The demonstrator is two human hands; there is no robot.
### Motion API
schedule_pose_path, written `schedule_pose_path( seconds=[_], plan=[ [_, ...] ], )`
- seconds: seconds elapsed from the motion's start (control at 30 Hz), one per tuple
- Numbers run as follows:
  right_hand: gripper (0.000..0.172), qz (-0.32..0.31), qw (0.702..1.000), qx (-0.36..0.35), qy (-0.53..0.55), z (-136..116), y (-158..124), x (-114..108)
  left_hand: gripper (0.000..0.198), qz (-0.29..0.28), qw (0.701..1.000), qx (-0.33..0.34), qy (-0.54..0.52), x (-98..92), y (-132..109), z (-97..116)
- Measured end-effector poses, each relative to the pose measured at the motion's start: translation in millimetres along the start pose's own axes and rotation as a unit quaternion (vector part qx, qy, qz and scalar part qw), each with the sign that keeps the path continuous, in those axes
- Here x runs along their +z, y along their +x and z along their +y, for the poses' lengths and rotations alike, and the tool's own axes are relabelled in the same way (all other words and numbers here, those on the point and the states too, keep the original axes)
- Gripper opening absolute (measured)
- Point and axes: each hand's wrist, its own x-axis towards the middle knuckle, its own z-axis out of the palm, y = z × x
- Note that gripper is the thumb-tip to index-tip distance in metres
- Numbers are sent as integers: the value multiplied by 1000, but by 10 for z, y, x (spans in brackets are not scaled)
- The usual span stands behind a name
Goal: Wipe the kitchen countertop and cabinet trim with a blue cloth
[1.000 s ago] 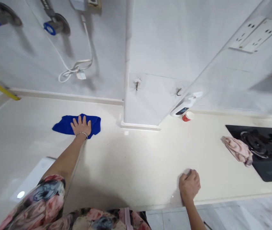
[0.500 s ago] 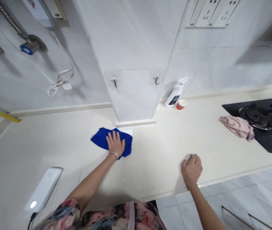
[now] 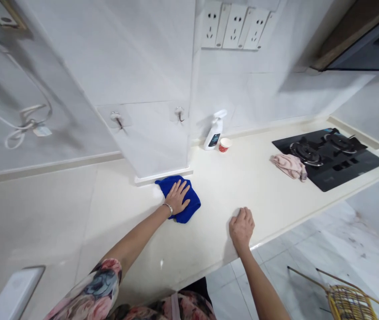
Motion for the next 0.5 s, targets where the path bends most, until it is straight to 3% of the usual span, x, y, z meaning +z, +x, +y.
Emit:
schedule_pose_path(
  seconds=[0.2,0.3,0.4,0.5],
  plan=[
    [52,-2,1000,16,17,-21,20,-29,74,-35,995,97,-16,232,490,397],
    [53,3,999,18,31,-13,36,-30,74,-61,992,106,-28,269,707,530],
    [53,16,999,15,38,14,51,-14,73,-60,993,94,-39,268,810,576],
    [52,29,999,15,42,40,59,1,71,-47,994,83,-48,263,766,574]
  ],
)
